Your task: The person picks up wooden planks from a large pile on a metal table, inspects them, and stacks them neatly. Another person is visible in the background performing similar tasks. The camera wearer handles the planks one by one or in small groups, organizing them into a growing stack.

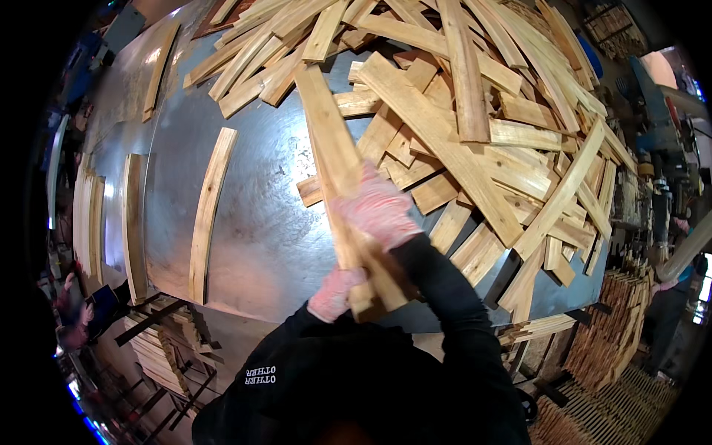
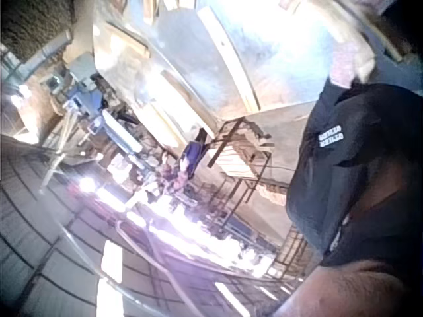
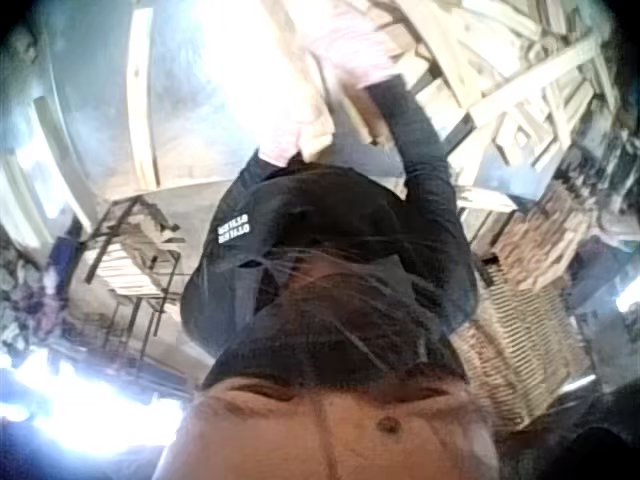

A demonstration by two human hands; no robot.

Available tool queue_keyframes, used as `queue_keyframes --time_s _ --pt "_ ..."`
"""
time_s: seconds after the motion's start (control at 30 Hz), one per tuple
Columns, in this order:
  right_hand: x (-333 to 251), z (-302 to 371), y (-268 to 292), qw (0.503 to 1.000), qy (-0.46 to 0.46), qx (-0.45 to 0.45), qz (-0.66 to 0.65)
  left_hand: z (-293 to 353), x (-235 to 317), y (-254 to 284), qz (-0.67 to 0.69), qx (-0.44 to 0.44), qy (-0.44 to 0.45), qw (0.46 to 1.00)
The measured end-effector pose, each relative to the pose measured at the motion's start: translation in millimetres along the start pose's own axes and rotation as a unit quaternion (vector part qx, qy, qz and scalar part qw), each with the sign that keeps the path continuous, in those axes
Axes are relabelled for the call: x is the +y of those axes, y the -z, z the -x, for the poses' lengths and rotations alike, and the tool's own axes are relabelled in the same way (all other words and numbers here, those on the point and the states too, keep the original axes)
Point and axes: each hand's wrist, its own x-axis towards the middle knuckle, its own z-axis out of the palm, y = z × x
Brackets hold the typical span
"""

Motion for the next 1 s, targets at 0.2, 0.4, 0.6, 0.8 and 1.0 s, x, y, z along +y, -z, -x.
queue_keyframes --time_s 0.2,0.4,0.6,0.8,1.0 --pt "113.7 6.5 90.9 0.943 0.141 0.286 0.094 59.7 49.0 67.1 -0.179 0.136 -0.142 0.964" --pt "190.6 -2.9 60.5 0.935 0.052 0.298 0.188 135.7 79.7 161.3 -0.571 0.467 -0.058 0.673" --pt "119.2 15.2 -2.4 0.905 0.240 0.274 0.218 156.7 61.3 224.2 -0.651 0.467 -0.055 0.596" --pt "53.0 -0.5 -40.3 0.893 0.313 0.173 0.272 183.4 105.7 248.6 -0.614 0.494 -0.131 0.602" --pt "5.5 0.5 -34.1 0.856 0.385 0.230 0.258 208.0 108.3 342.4 -0.656 0.534 -0.065 0.530"
